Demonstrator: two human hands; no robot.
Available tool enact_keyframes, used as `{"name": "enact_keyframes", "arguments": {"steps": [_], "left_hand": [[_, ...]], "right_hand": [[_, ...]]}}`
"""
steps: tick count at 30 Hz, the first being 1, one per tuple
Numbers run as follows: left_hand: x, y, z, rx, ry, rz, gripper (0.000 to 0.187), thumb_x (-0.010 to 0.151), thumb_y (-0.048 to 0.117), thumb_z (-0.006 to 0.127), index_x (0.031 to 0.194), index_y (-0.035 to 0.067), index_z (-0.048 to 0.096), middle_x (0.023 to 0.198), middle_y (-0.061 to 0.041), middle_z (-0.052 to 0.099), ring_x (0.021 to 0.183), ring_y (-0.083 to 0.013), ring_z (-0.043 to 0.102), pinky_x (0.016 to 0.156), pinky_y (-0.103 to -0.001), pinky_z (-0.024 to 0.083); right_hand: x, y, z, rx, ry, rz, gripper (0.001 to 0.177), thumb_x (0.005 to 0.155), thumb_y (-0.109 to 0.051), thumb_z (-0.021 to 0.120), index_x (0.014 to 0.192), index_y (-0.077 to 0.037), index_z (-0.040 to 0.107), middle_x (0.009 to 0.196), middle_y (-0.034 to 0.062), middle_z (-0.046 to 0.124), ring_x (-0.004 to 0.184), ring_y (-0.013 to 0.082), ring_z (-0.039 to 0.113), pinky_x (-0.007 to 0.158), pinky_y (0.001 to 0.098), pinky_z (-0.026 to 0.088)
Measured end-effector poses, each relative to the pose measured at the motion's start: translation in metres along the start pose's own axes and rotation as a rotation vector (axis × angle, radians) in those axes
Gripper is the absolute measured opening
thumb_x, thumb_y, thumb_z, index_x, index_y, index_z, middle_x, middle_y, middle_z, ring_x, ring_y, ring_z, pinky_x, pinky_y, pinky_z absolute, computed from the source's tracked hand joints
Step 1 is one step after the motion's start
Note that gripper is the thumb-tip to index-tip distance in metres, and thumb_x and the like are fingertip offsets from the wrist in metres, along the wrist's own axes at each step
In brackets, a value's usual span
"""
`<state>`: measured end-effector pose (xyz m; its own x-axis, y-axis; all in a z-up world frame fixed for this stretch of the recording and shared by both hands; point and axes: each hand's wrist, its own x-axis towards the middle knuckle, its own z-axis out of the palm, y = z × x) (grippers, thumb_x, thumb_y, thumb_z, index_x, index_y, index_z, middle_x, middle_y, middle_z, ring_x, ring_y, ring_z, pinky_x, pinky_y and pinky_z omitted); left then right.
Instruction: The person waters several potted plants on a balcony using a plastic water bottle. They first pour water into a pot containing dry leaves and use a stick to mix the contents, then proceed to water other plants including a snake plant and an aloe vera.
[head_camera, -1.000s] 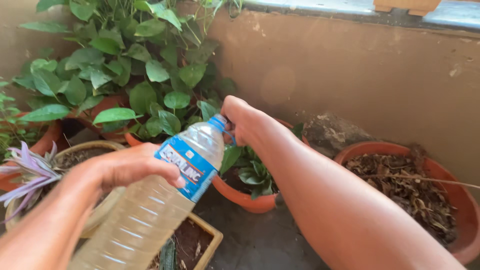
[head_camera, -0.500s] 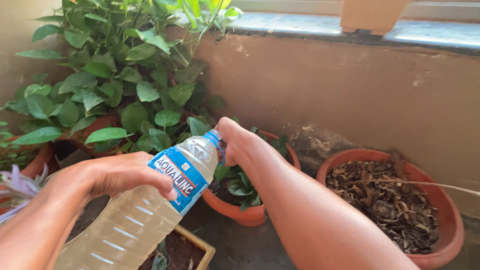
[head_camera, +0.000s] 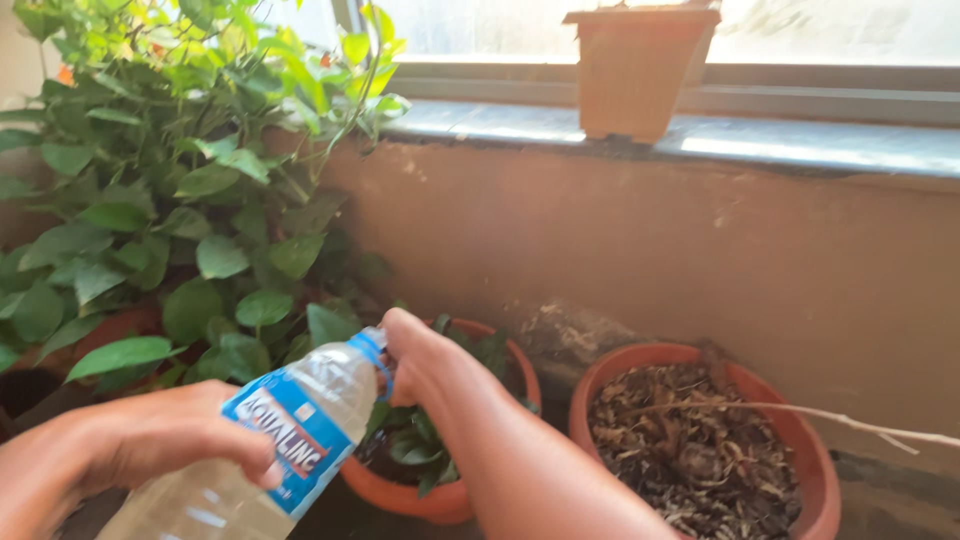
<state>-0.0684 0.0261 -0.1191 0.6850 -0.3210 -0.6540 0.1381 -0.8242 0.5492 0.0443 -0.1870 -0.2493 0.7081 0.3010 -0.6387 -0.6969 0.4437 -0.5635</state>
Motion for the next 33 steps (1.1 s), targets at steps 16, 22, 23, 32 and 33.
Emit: {"name": "enact_keyframes", "arguments": {"steps": [16, 22, 23, 32, 33], "left_hand": [[0.017, -0.021, 0.023, -0.169, 0.101, 0.188, 0.053, 0.058, 0.019, 0.083, 0.108, 0.009, 0.07, 0.096, -0.006, 0.077, 0.088, -0.0174, 0.065, 0.088, -0.034, 0.053], [0.027, -0.038, 0.034, -0.202, 0.195, 0.134, 0.051, 0.061, 0.02, 0.079, 0.109, 0.006, 0.075, 0.098, -0.009, 0.085, 0.093, -0.018, 0.072, 0.091, -0.032, 0.051], [0.032, -0.04, 0.038, -0.233, 0.186, 0.149, 0.053, 0.06, 0.019, 0.081, 0.111, 0.006, 0.074, 0.099, -0.008, 0.081, 0.093, -0.0182, 0.073, 0.091, -0.032, 0.052], [0.042, -0.052, 0.057, -0.389, 0.124, 0.184, 0.063, 0.058, 0.016, 0.085, 0.118, 0.005, 0.07, 0.094, -0.01, 0.083, 0.084, -0.02, 0.074, 0.083, -0.032, 0.057], [0.045, -0.059, 0.057, -0.382, 0.121, 0.171, 0.064, 0.059, 0.015, 0.086, 0.12, 0.006, 0.069, 0.095, -0.01, 0.083, 0.085, -0.0196, 0.074, 0.084, -0.033, 0.057]], "right_hand": [[-0.051, -0.083, -0.015, -0.598, 0.033, -0.082, 0.019, 0.087, 0.0, 0.046, 0.068, 0.002, 0.049, 0.055, 0.0098, 0.041, 0.039, 0.0122, 0.034, 0.035, 0.0279, 0.025], [-0.071, -0.091, 0.001, -0.489, 0.023, -0.13, 0.023, 0.09, -0.009, 0.042, 0.071, -0.003, 0.053, 0.056, 0.0074, 0.051, 0.039, 0.0106, 0.034, 0.033, 0.0251, 0.022], [-0.075, -0.085, 0.005, -0.73, 0.169, -0.24, 0.023, 0.091, -0.008, 0.04, 0.073, 0.0, 0.054, 0.058, 0.01, 0.052, 0.04, 0.0122, 0.033, 0.036, 0.0274, 0.021], [-0.074, -0.11, -0.007, -0.725, 0.088, -0.627, 0.026, 0.086, -0.01, 0.046, 0.066, 0.004, 0.058, 0.052, 0.0116, 0.051, 0.037, 0.0198, 0.041, 0.036, 0.0364, 0.029], [-0.072, -0.106, -0.008, -0.95, 0.118, -0.597, 0.024, 0.084, -0.008, 0.048, 0.068, 0.003, 0.063, 0.056, 0.0113, 0.056, 0.041, 0.0198, 0.047, 0.037, 0.0354, 0.033]]}}
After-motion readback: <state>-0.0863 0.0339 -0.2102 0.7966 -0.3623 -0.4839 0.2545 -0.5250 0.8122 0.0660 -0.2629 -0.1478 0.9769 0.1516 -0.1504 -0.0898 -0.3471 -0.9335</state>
